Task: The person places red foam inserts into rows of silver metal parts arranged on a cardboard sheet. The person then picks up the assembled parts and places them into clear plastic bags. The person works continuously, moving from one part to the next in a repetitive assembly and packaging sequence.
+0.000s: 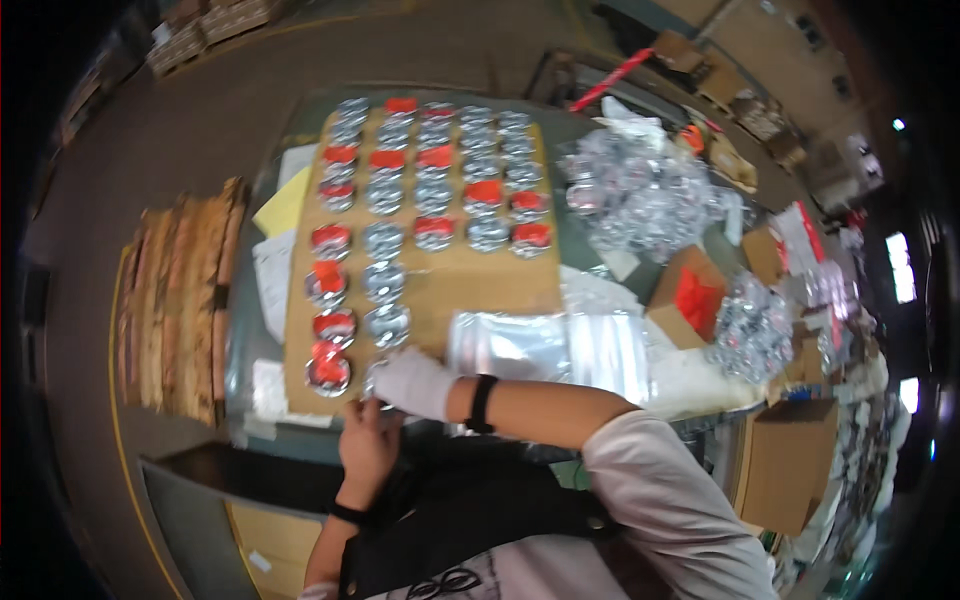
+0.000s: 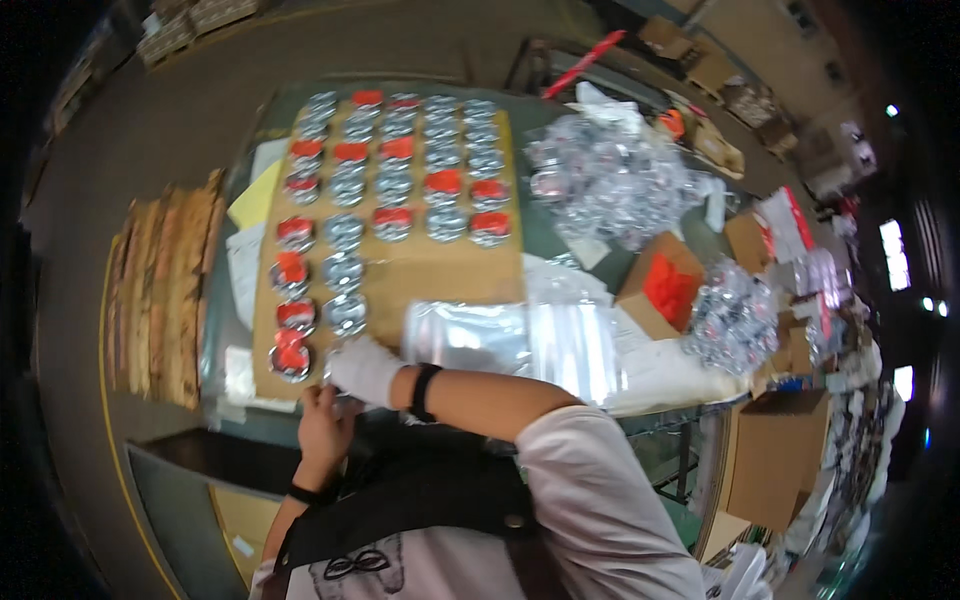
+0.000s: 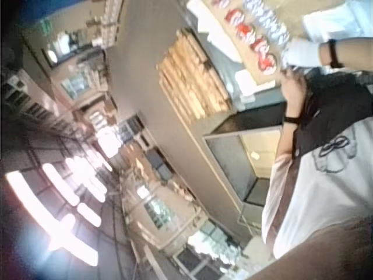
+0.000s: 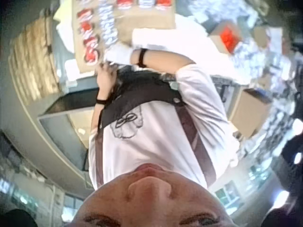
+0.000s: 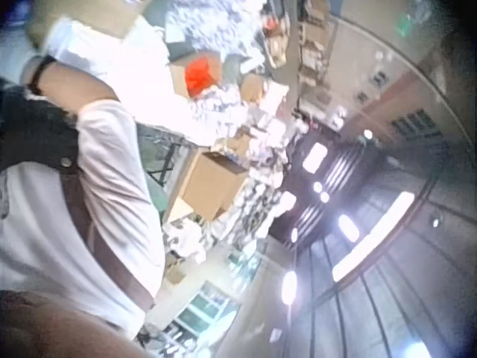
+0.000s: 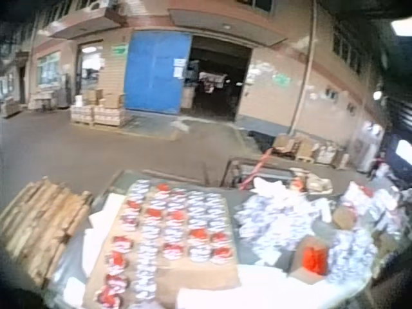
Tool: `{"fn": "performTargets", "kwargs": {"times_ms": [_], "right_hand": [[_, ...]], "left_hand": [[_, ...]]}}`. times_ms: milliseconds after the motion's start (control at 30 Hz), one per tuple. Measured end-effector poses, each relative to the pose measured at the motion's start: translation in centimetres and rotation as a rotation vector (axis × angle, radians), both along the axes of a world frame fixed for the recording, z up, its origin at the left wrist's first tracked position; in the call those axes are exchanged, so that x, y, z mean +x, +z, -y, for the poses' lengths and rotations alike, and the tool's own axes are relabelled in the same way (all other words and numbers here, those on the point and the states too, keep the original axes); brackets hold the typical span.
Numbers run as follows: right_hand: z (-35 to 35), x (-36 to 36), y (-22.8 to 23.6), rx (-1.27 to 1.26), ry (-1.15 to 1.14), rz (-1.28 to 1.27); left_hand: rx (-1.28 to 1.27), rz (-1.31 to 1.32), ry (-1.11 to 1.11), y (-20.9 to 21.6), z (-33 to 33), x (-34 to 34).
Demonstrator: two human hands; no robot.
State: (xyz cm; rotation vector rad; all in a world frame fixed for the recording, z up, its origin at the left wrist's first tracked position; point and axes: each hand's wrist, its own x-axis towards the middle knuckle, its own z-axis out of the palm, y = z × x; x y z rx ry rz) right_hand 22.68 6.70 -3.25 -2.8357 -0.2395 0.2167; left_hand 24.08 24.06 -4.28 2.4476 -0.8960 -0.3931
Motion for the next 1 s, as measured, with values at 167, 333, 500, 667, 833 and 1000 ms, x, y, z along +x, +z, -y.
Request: {"fn": "performTargets", "kwargs": {"times_ms": [167,333,500,667,833,1000], "right_hand": [[2.7,-4.1,-0.1,0.396,-0.132,0.055],[15.4,-12.2,8.7,0.458,-0.619,0.322],[37.6,-13.6,10.2,-0.28,-1.054,0.537],[46.5,-15.3,5.9,-0.474,-1.12,0.291],[33.4,-18.5,10.4,0.372,-1.029,0.37],[19.3,-22.4,3.5,0.481,-0.654,0.135]], "left_hand": [[-0.54,-0.239,0.147,1.1,0.5,0.4],[-0.57,-0.158,0.156,3.8,5.0,-1.6],[-0.248,-0.248,-0.328,1.5,16.6,-7.7],[-0.056,-0.001,-0.26,-3.6,23.9,-12.7],[-0.16,-0.317,-0.1,-3.4,21.9,-10.7],[-0.479,-0.522,-0.119,1.3,19.6,-10.1]]}}
